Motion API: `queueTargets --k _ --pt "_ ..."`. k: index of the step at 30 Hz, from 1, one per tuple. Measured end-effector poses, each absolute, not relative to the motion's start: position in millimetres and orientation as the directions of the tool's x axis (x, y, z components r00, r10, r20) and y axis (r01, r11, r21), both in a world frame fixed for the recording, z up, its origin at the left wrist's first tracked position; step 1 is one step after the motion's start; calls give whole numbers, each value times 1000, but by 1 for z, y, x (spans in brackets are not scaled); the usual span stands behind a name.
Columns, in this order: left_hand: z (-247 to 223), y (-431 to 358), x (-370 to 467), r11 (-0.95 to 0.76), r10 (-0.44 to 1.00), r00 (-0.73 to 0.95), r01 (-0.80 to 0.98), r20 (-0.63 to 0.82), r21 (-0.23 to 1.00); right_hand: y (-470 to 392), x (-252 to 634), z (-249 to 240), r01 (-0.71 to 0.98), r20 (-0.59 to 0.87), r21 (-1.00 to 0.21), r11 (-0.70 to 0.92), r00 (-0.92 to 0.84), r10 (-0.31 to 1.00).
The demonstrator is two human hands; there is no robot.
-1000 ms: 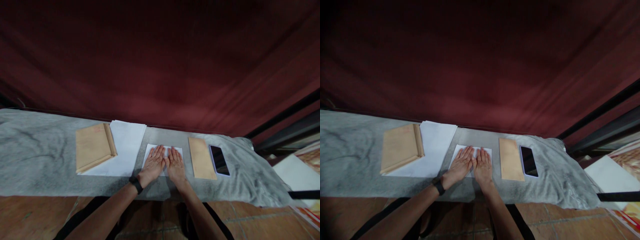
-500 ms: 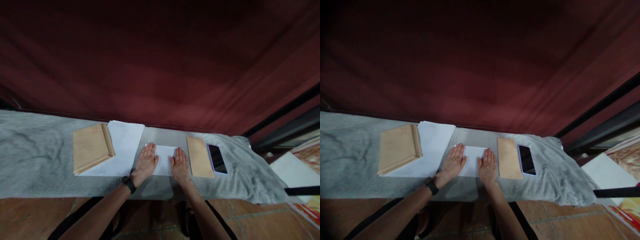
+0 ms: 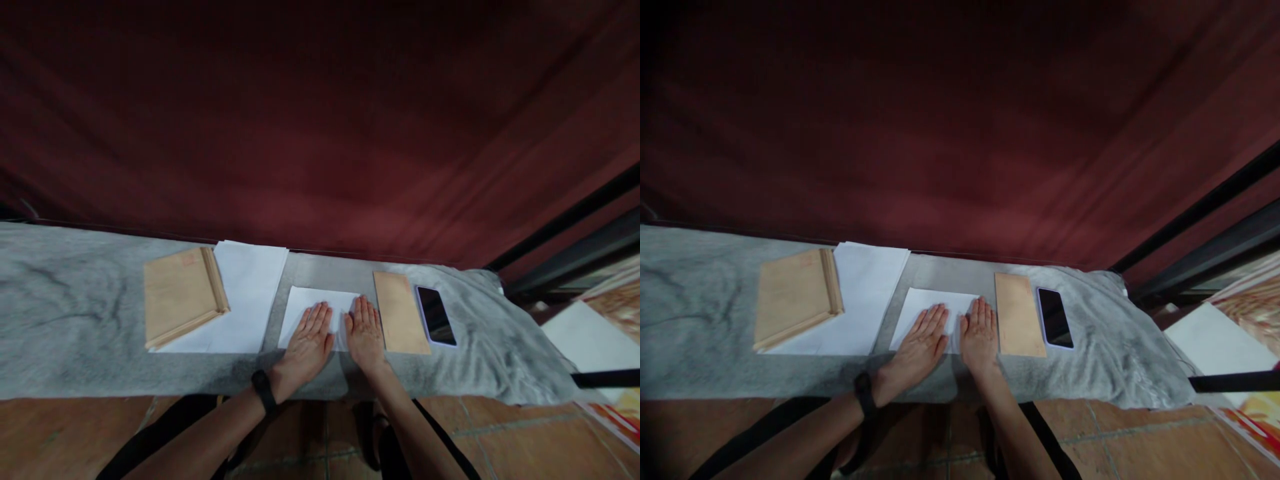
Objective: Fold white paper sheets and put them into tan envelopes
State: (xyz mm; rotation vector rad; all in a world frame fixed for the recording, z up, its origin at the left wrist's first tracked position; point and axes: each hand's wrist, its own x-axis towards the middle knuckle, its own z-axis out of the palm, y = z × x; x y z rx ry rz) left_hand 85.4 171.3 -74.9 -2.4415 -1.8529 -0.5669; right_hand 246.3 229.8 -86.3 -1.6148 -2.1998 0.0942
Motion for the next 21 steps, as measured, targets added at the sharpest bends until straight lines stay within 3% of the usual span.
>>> queueTargets --k 2,6,10,21 --pt "-74 170 86 -296 930 235 934 284 198 230 245 -80 873 269 -318 369 -290 918" --pt "-76 166 87 -329 930 276 920 244 212 230 236 -68 698 189 -445 561 -539 821" --pt "-78 156 93 -380 915 325 895 239 235 232 226 -65 606 137 -533 590 -626 767" --pt "-68 120 104 -358 931 318 891 178 279 243 218 -73 685 135 -432 587 -595 793"
